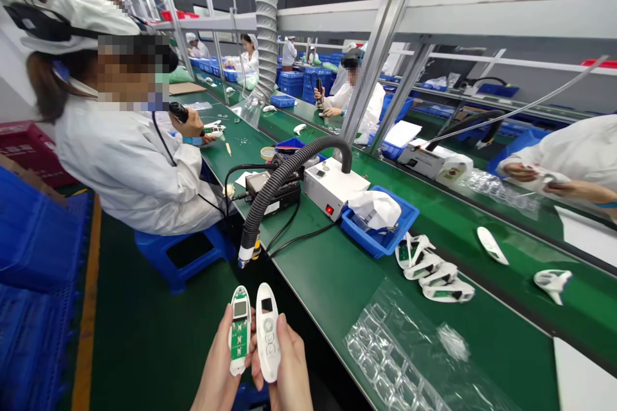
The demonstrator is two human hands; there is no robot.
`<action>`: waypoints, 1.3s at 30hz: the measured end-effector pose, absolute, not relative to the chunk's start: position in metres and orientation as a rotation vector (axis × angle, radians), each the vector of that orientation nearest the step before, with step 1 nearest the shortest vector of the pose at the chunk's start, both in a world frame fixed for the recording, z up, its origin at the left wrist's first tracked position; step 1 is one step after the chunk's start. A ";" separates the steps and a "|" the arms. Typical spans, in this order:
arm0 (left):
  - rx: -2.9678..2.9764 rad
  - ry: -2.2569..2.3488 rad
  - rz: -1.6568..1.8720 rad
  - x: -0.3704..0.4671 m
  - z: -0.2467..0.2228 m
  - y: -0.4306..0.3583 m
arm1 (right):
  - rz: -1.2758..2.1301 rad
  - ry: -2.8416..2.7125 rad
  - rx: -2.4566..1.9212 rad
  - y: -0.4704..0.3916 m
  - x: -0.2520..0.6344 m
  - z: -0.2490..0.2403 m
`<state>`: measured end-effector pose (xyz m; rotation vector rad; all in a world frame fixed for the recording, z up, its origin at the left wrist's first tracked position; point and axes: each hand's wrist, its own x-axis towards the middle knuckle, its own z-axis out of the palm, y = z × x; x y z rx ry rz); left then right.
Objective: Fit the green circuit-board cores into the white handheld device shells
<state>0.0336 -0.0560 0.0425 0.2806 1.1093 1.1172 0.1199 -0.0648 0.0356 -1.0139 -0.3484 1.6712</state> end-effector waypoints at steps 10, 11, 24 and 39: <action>0.265 1.125 1.145 0.042 0.055 -0.060 | 1.684 -0.328 -0.935 -0.070 0.131 0.043; 0.256 1.125 1.145 0.043 0.055 -0.061 | 1.685 -0.322 -0.933 -0.070 0.132 0.043; 0.338 1.199 1.167 0.037 0.062 -0.063 | 1.651 -0.310 -0.968 -0.076 0.143 0.048; 0.741 1.086 1.117 0.076 0.056 -0.063 | 1.351 -0.656 -0.980 -0.089 0.157 0.045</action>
